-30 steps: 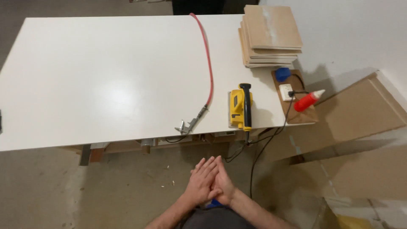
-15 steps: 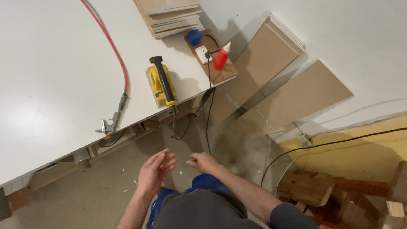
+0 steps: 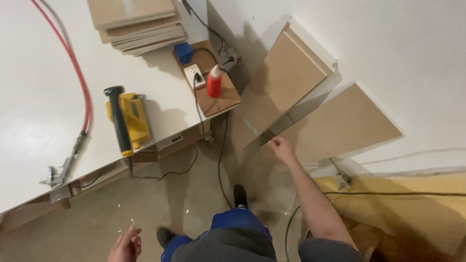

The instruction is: The person uses a yellow electric sander to smooth the surface of a small wooden board on a white table. They then use a metal tool to scrape the board's surface, flip it over, and place it on a stack of similar boards. Finally, they pick up a larger board from the floor and place it on the table.

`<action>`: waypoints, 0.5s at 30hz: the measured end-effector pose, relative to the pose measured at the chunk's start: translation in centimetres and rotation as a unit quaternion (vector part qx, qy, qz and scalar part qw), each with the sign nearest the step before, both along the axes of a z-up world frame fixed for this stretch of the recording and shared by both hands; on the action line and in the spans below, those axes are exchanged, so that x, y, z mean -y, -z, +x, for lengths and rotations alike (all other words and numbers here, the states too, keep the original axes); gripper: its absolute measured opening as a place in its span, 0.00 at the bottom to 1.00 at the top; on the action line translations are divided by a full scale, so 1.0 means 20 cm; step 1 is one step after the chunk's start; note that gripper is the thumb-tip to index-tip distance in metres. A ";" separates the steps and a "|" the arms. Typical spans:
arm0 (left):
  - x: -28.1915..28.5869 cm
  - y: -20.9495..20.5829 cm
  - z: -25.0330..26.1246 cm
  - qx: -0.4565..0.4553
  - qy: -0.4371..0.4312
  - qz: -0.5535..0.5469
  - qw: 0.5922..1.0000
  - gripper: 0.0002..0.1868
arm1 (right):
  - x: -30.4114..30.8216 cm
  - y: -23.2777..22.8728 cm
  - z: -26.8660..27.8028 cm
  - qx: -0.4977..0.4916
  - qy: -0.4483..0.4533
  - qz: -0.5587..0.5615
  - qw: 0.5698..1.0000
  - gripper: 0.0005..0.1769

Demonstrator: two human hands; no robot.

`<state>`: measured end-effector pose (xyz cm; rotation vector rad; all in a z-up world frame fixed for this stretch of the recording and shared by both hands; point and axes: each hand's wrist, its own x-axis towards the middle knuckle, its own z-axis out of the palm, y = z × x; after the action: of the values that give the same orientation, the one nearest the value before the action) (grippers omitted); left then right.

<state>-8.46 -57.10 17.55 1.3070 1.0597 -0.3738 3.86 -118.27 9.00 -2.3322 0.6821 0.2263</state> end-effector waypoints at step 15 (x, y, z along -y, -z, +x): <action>0.46 0.59 -0.55 -0.112 -0.053 -0.015 0.992 0.17 | 0.88 -0.48 1.21 0.117 0.022 -0.297 0.948 0.41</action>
<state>-19.37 -66.25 5.74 1.1947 1.3016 -0.4616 28.04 -135.90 18.57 -2.8417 0.7546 -0.3205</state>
